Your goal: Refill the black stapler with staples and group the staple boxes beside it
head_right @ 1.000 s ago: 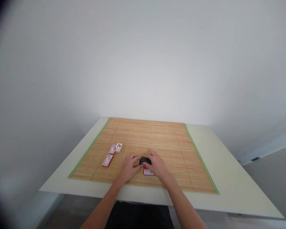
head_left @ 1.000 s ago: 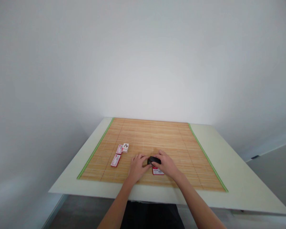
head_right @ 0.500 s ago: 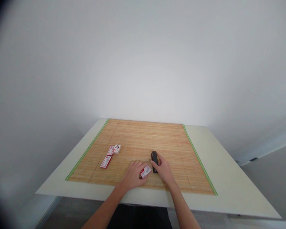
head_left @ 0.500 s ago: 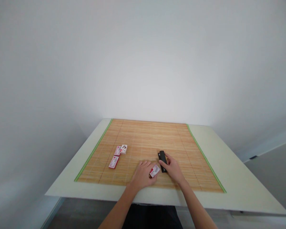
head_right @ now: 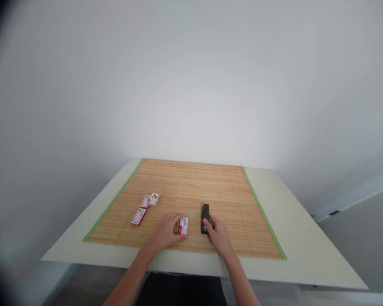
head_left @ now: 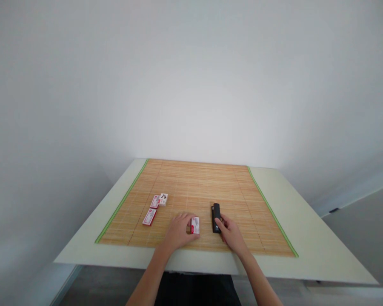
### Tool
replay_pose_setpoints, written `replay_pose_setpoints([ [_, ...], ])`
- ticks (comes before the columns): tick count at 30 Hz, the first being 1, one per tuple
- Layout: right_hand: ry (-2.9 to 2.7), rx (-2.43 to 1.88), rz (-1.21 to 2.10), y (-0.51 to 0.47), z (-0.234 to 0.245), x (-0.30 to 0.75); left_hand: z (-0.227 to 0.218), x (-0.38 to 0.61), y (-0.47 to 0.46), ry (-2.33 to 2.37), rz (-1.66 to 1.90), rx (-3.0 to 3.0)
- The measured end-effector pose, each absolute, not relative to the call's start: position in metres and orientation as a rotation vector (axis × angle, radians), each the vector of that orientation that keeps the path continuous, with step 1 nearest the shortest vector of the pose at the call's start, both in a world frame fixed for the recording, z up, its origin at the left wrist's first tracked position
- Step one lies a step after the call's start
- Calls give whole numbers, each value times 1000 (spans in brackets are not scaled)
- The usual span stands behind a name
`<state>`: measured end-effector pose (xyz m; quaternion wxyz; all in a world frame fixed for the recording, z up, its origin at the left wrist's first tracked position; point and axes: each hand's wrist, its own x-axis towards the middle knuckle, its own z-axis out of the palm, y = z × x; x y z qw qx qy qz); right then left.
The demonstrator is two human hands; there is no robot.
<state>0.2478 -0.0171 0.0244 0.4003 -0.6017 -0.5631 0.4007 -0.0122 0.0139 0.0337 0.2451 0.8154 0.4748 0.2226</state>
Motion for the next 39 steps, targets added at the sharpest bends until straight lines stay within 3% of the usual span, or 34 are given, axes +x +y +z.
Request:
replay_pose_setpoints([
  [25, -1319, -1482, 1087, -27, 12, 221, 36, 18, 11, 1256, 586, 2220],
  [29, -1258, -1486, 1016, -27, 14, 220, 41, -33, 13, 1349, 675, 2122],
  [35, -1223, -1491, 983, -26, 11, 220, 39, -160, 20, 1897, 682, 2098],
  [39, -1272, -1453, 973, -25, 3, 224, 30, -184, 16, 1752, 548, 2056],
])
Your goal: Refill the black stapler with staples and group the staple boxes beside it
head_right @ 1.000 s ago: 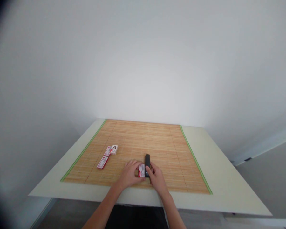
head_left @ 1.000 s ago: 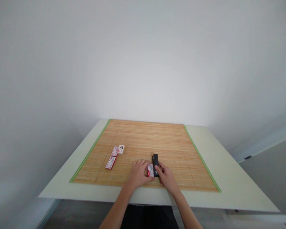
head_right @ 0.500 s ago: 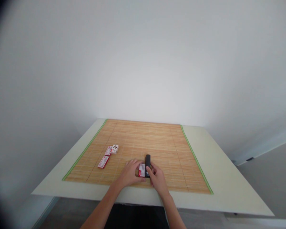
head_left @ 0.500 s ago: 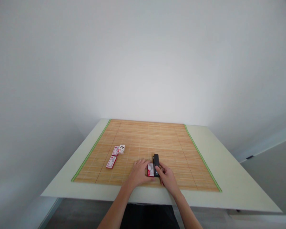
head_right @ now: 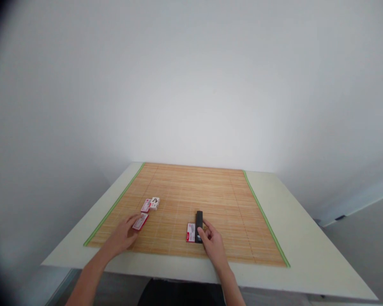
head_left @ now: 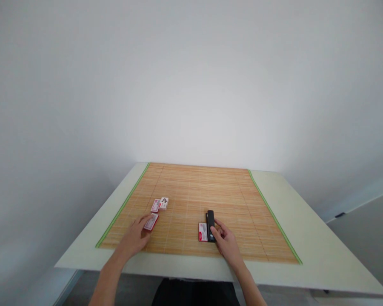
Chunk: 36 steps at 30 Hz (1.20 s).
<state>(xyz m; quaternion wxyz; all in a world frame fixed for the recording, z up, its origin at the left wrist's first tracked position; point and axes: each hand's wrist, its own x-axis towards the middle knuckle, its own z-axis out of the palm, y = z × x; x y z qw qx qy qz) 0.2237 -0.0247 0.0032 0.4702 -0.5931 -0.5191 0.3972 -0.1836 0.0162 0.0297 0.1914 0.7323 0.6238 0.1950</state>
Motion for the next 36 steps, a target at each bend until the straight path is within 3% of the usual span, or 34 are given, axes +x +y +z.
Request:
replay_pose_setpoints([
  [6, -1324, -1447, 1008, -24, -5, 228, 33, -150, 17, 1583, 567, 1982],
  [12, -1389, -1475, 985, -23, -7, 229, 37, -122, 25, 1781, 531, 1898],
  [19, -1413, -1468, 979, -21, -10, 231, 28, -92, 23, 1972, 722, 1955],
  [36, -1350, -1491, 1062, -27, 18, 224, 64, 6, 12, 1042, 678, 2230],
])
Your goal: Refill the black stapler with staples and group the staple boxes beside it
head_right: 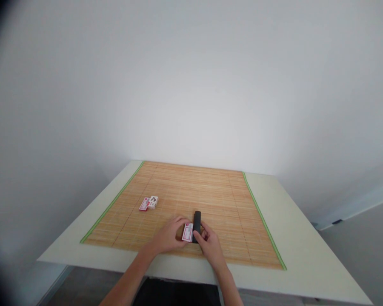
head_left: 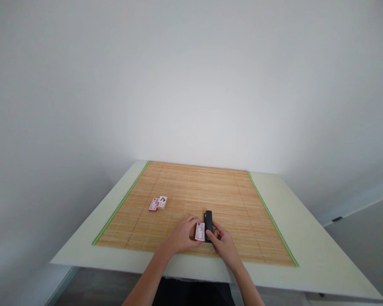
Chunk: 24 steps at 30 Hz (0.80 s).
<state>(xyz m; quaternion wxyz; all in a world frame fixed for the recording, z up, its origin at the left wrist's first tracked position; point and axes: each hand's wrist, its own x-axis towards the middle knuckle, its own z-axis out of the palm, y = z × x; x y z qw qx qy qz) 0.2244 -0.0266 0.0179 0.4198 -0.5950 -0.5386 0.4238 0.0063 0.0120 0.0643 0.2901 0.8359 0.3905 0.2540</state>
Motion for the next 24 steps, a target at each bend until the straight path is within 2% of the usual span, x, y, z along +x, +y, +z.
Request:
replay_pose_setpoints([
  [13, -1345, -1440, 1128, -27, 8, 227, 40, 14, 16, 1052, 764, 2215],
  [20, -1284, -1376, 1135, -27, 3, 226, 44, -103, 70, 1751, 1083, 2061],
  [24, -1280, -1380, 1110, -26, -3, 226, 45, -156, 89, 1894, 946, 1978],
])
